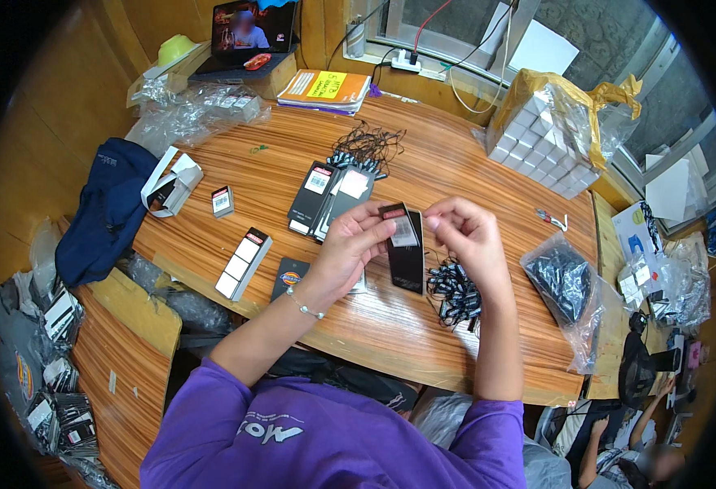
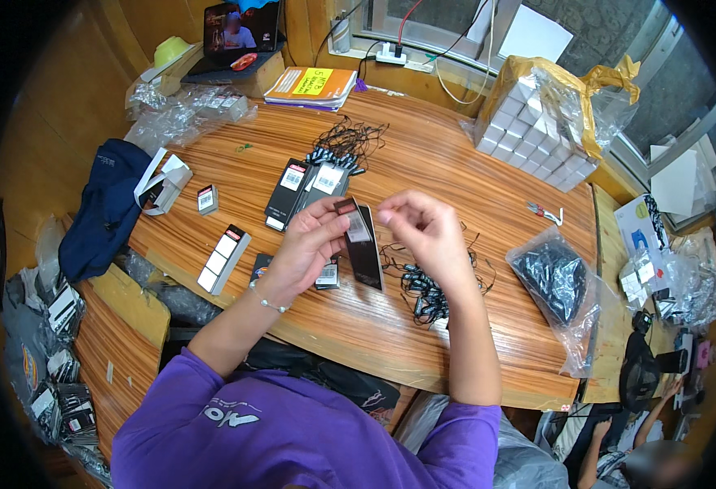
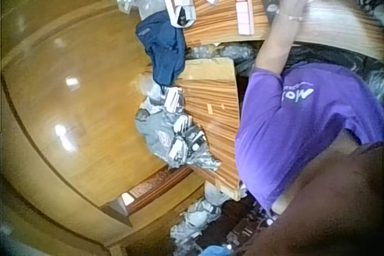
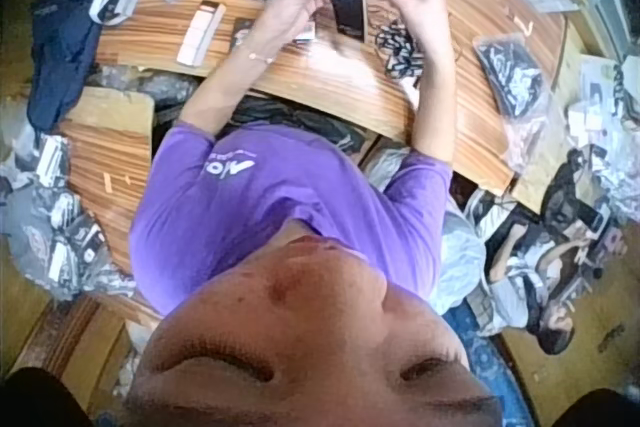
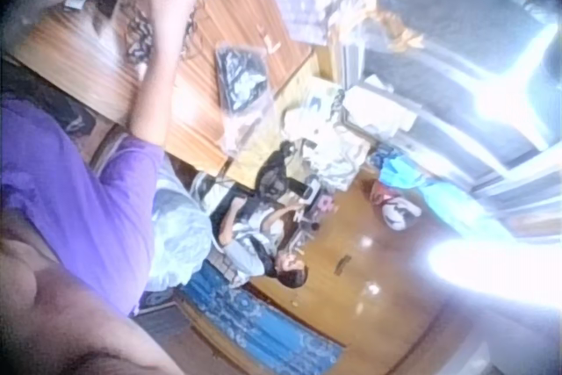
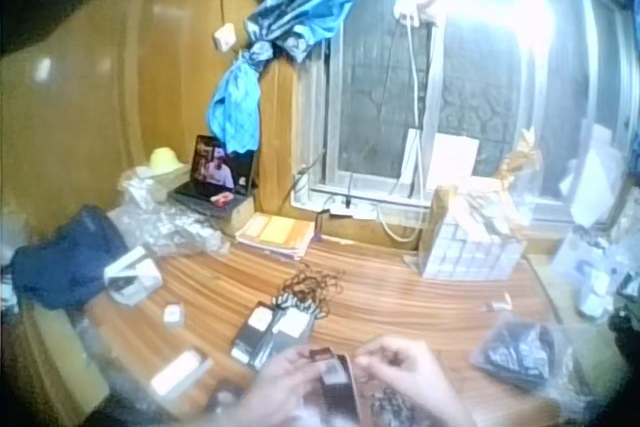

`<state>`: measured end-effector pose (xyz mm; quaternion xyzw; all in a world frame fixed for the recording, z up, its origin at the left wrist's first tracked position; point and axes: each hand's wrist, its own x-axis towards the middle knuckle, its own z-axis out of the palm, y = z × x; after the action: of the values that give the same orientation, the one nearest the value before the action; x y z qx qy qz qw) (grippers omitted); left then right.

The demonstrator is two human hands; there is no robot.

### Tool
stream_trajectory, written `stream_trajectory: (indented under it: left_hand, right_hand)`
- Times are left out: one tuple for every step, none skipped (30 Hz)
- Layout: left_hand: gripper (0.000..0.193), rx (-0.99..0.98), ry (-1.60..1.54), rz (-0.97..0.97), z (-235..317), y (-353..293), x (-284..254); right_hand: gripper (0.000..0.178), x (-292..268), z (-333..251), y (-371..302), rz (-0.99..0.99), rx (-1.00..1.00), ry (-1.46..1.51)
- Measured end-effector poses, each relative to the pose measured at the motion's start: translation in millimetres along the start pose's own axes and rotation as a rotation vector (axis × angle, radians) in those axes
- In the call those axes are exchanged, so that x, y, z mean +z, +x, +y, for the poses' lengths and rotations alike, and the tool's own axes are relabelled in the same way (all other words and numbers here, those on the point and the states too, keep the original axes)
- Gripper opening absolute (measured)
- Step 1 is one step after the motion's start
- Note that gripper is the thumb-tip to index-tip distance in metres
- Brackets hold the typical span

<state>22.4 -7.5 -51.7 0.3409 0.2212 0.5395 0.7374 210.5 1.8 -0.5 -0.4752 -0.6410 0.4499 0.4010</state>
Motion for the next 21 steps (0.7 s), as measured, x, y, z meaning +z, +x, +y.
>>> stream_trajectory:
  left_hand:
    - [0.02, -0.068, 0.081, -0.009, 8.0, -3.8, 5.5]
    - [0.019, -0.116, 0.199, -0.111, 13.0, -5.4, 5.2]
    - [0.018, -0.164, 0.316, -0.214, 18.0, -5.9, 3.3]
    - [0.017, -0.21, 0.434, -0.317, 21.7, -6.2, 2.0]
    - [0.016, -0.258, 0.448, -0.354, 21.6, -6.5, 0.2]
    - [0.016, -0.25, 0.513, -0.36, 22.6, -7.3, 0.2]
    - [0.017, -0.239, 0.58, -0.366, 23.8, -8.0, 0.5]
    - [0.017, -0.228, 0.648, -0.373, 24.9, -8.9, 0.6]
    - [0.017, -0.219, 0.698, -0.362, 23.7, -10.0, -2.0]
    - [0.016, -0.203, 0.81, -0.391, 24.4, -10.4, -1.8]
    - [0.016, -0.187, 0.922, -0.421, 25.7, -10.6, -0.9]
    - [0.015, -0.17, 1.034, -0.452, 26.2, -10.9, -0.3]
    - [0.015, -0.134, 1.05, -0.44, 24.1, -12.9, 0.3]
    - [0.015, -0.157, 1.039, -0.435, 24.1, -13.3, -0.3]
    - [0.016, -0.18, 1.027, -0.432, 24.4, -13.6, -0.8]
    - [0.016, -0.201, 1.014, -0.427, 24.9, -13.9, -1.0]
    - [0.016, -0.172, 1.018, -0.408, 25.1, -14.5, -1.1]
    - [0.016, -0.143, 1.021, -0.389, 25.2, -15.4, -0.9]
    - [0.016, -0.115, 1.024, -0.372, 25.6, -15.9, 0.0]
    - [0.016, -0.115, 1.026, -0.378, 27.7, -15.5, 1.2]
    - [0.016, -0.115, 1.028, -0.385, 30.9, -14.4, 2.3]
  right_hand:
    - [0.021, -1.9, -0.8, 0.3, 0.011, 0.019, 0.013]
    - [0.026, -0.2, 5.0, 0.9, -0.059, 0.0, 0.015]
    - [0.032, 3.4, 15.2, 2.4, -0.128, -0.019, 0.017]
    - [0.038, 6.3, 19.3, 3.5, -0.198, -0.041, 0.019]
    - [0.047, 7.3, 12.6, 1.8, -0.356, -0.006, 0.009]
    - [0.045, 9.7, 18.7, 5.1, -0.447, 0.054, 0.023]
    - [0.038, 14.0, 23.9, 6.7, -0.429, 0.154, 0.094]
    - [0.031, 19.3, 28.6, 7.9, -0.41, 0.254, 0.165]
    - [0.029, 25.4, 34.1, 8.3, -0.388, 0.261, 0.259]
    - [0.026, 32.1, 40.0, 8.6, -0.367, 0.272, 0.352]
    - [0.024, 36.8, 43.2, 9.1, -0.345, 0.282, 0.446]
    - [0.022, 39.6, 43.9, 9.9, -0.327, 0.3, 0.539]
    - [0.021, 42.9, 44.8, 10.2, -0.313, 0.32, 0.633]
    - [0.019, 44.7, 46.3, 10.4, -0.296, 0.34, 0.727]
    - [0.019, 43.2, 49.9, 11.3, -0.337, 0.325, 0.795]
    - [0.02, 41.4, 48.6, 11.8, -0.354, 0.33, 0.763]
    - [0.02, 39.6, 45.4, 11.9, -0.371, 0.334, 0.731]
    - [0.021, 38.6, 42.4, 11.8, -0.388, 0.338, 0.7]
    - [0.023, 38.4, 40.2, 10.4, -0.346, 0.286, 0.453]
    - [0.024, 38.2, 40.0, 9.3, -0.362, 0.264, 0.387]
    - [0.025, 37.9, 39.9, 8.4, -0.379, 0.241, 0.322]
